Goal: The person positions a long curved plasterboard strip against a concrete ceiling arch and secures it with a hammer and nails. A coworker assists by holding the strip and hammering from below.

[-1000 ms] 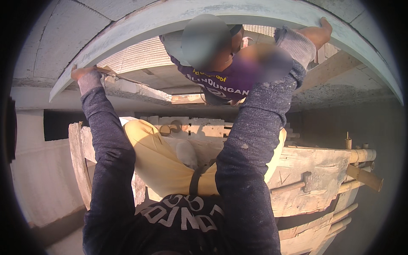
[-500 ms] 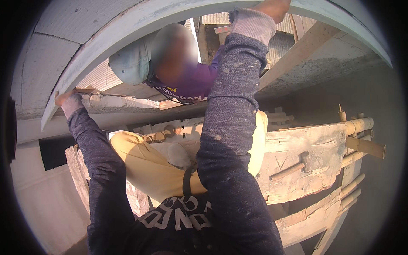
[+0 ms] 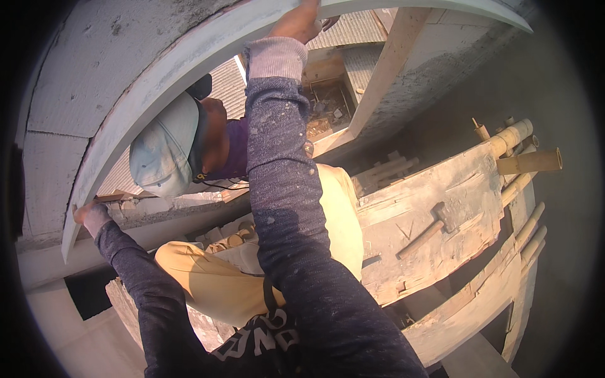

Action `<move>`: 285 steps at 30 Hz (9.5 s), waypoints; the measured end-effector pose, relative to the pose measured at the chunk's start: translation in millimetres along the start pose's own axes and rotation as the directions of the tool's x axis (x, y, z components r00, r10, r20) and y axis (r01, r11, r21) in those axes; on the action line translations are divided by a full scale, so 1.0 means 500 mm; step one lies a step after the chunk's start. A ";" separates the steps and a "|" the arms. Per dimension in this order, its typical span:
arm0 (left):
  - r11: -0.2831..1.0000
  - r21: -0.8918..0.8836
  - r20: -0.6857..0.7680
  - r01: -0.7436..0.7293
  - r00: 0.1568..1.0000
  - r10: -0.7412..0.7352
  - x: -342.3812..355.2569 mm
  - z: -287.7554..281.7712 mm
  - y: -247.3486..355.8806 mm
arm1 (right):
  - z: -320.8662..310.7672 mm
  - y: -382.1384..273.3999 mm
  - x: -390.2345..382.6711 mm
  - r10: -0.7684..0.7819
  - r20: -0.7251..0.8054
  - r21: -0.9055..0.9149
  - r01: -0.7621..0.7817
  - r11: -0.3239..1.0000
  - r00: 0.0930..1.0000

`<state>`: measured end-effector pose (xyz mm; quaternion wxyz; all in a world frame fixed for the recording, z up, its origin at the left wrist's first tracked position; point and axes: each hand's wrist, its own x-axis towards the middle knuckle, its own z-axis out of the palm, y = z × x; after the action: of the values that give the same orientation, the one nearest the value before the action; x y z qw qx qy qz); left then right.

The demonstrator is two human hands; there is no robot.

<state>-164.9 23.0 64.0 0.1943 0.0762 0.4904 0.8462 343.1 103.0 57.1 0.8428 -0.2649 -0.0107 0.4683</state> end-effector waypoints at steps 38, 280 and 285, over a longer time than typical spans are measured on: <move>1.000 -0.004 -0.097 -0.002 0.995 0.002 0.040 -0.005 -0.010 | 0.002 0.040 0.038 -0.086 -0.158 -0.046 0.080 0.996 0.984; 0.396 0.501 0.541 -0.769 0.636 0.550 0.374 -0.239 -0.086 | -0.002 0.028 -0.020 -0.028 -0.023 0.077 0.030 0.997 0.999; 0.364 0.561 0.534 -0.743 0.662 0.526 0.361 -0.227 -0.104 | -0.010 0.026 -0.010 0.007 -0.031 0.033 -0.006 0.999 0.999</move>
<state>-353.0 28.0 -49.4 -0.1371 0.4447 0.6893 0.5552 331.5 102.3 48.2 0.8456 -0.2582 0.0113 0.4671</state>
